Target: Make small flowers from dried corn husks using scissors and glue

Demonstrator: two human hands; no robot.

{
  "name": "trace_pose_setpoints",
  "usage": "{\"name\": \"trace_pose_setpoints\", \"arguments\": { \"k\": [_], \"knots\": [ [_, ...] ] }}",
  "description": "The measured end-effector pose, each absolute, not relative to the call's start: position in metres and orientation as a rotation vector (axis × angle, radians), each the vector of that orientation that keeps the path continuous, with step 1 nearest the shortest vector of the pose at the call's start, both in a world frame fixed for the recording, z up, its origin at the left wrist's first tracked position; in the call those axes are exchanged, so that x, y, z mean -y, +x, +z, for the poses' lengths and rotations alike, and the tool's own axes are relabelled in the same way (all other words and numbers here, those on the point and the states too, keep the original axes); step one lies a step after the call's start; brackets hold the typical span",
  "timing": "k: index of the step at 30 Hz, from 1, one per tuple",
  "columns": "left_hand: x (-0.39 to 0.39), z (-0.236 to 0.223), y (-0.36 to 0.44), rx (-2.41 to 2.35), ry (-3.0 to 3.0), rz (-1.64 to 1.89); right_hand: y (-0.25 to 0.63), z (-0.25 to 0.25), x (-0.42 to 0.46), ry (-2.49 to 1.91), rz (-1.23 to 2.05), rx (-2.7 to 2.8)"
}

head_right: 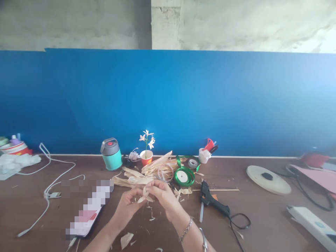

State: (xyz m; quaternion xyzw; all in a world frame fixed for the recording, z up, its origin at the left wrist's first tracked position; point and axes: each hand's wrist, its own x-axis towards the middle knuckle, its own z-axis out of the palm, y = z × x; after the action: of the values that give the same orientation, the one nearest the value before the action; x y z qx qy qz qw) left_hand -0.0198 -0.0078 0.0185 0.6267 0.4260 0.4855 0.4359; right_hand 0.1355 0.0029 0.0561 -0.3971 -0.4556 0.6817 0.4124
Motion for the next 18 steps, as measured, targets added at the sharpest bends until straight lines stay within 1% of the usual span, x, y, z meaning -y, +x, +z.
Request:
{"name": "trace_pose_setpoints", "arguments": {
  "k": [12, 18],
  "knots": [
    [0.010, 0.018, -0.016, -0.909, 1.598, 1.073, 0.158, 0.054, -0.011, -1.059, 1.777, 1.557],
    [0.009, 0.015, -0.017, -0.950, 1.599, 1.101, 0.154, 0.055, -0.010, -1.259, 1.634, 1.494]
  ]
}}
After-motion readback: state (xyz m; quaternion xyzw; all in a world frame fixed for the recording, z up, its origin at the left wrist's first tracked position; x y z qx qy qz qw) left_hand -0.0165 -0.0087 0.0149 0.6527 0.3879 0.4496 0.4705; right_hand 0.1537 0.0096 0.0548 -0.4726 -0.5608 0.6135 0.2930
